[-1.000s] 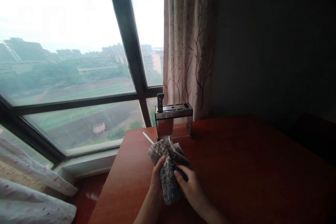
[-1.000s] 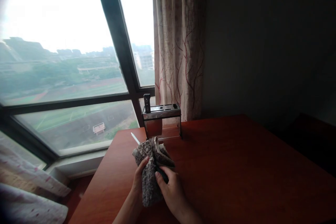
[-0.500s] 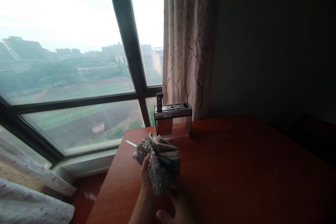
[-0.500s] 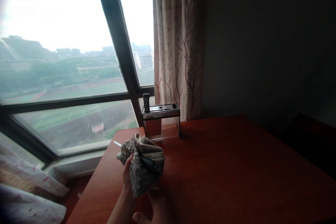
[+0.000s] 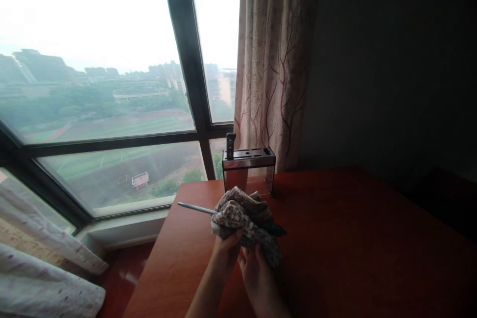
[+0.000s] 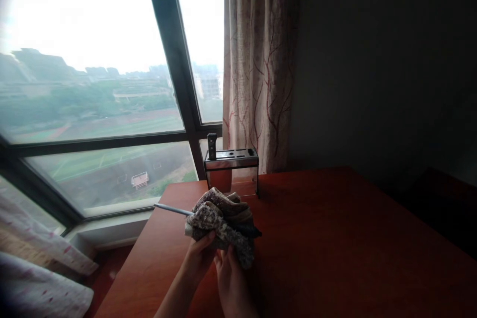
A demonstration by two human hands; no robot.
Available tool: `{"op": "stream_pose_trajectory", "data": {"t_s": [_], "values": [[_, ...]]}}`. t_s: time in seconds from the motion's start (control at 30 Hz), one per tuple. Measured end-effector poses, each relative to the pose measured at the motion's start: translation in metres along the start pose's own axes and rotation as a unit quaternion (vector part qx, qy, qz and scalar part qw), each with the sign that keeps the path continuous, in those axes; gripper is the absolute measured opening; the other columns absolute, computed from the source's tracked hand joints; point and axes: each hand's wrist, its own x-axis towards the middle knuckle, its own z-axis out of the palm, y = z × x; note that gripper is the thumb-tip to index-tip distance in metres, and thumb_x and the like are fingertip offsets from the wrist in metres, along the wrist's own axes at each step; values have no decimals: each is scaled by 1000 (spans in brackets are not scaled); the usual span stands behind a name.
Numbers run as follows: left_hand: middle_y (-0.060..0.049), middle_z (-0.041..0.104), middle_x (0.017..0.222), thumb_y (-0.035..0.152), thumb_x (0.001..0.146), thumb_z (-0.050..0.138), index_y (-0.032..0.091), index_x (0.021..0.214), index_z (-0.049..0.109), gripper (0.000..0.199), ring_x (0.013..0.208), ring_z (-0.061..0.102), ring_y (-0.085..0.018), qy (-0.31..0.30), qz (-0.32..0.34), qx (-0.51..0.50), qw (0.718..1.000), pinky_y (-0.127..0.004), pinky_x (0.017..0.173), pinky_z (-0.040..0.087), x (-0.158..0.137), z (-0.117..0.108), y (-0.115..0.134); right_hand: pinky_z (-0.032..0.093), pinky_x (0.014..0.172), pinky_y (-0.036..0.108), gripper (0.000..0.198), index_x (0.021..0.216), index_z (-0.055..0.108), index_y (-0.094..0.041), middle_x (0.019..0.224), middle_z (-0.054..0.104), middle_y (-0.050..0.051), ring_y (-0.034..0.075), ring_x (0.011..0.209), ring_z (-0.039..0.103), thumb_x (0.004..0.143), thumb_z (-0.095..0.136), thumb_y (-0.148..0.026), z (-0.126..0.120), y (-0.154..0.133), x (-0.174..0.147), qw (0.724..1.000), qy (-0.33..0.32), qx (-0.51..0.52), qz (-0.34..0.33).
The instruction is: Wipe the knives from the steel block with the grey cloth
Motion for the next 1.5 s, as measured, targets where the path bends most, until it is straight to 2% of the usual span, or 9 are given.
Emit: {"op": "stream_pose_trajectory", "data": {"t_s": [0.13, 0.3, 0.4, 0.6, 0.77, 0.9, 1.07, 1.27, 1.5], "values": [[-11, 72, 105, 19, 57, 83, 16, 119, 62, 65, 114, 58, -36, -79, 3, 44, 996, -44, 101, 42, -1, -5, 11, 45, 97, 48, 59, 122, 59, -34, 127, 63, 3, 23, 120, 56, 90, 23, -68, -14, -2, 13, 980, 43, 193, 17], [-9, 66, 120, 52, 80, 59, 22, 121, 60, 51, 118, 54, -32, -129, -1, 127, 983, -43, 99, 40, 4, -5, 21, 40, 104, 41, 28, 103, 70, -31, 111, 72, -1, 21, 112, 61, 80, 65, -48, -42, -6, 21, 817, 67, 565, 93], [-7, 67, 113, 50, 86, 54, 22, 113, 63, 40, 106, 59, -27, -104, 44, 277, 954, -36, 89, 45, 9, -2, 18, 41, 102, 40, 27, 99, 72, -27, 107, 74, 0, 22, 108, 64, 80, 66, -45, -64, -8, 29, 777, 60, 614, 127], [3, 51, 52, 54, 88, 46, 18, 69, 54, 42, 48, 45, -11, -88, 42, 444, 891, -23, 48, 33, 15, -11, 4, 40, 103, 43, 31, 104, 71, -25, 110, 73, 2, 23, 110, 62, 83, 62, -46, -91, -13, 49, 778, 40, 612, 134], [4, 43, 48, 60, 84, 48, 18, 60, 48, 49, 45, 37, -9, -62, 41, 448, 891, -23, 44, 25, 15, -9, 4, 41, 102, 48, 59, 111, 68, -25, 117, 69, 5, 28, 115, 59, 78, 52, -71, -88, -21, 56, 790, 17, 598, 134], [5, 38, 48, 61, 81, 52, 17, 53, 45, 52, 45, 31, -8, -68, 19, 463, 883, -23, 43, 20, 12, -2, 8, 42, 100, 49, 56, 111, 68, -24, 113, 71, 5, 28, 110, 61, 79, 53, -67, -85, -22, 58, 799, 24, 584, 142], [4, 39, 40, 66, 82, 46, 17, 50, 47, 58, 38, 30, -7, -78, -9, 422, 903, -23, 40, 16, 6, 5, 11, 45, 98, 46, 33, 107, 69, -25, 110, 72, 3, 25, 107, 63, 86, 54, -45, -87, -18, 57, 782, 34, 600, 161], [4, 42, 34, 63, 84, 46, 16, 53, 53, 56, 32, 28, -6, -50, -35, 266, 962, -21, 37, 13, 4, 3, 12, 49, 93, 39, 24, 98, 72, -25, 101, 75, 0, 21, 98, 67, 83, 56, -35, -87, -17, 53, 771, 70, 612, 164], [-1, 53, 37, 61, 84, 47, 15, 57, 58, 55, 31, 38, -8, -78, -95, 236, 964, -20, 35, 21, 3, 6, -2, 44, 97, 51, 45, 107, 69, -26, 115, 70, 3, 29, 112, 60, 80, 57, -60, -86, -21, 49, 782, 28, 605, 150]]}}
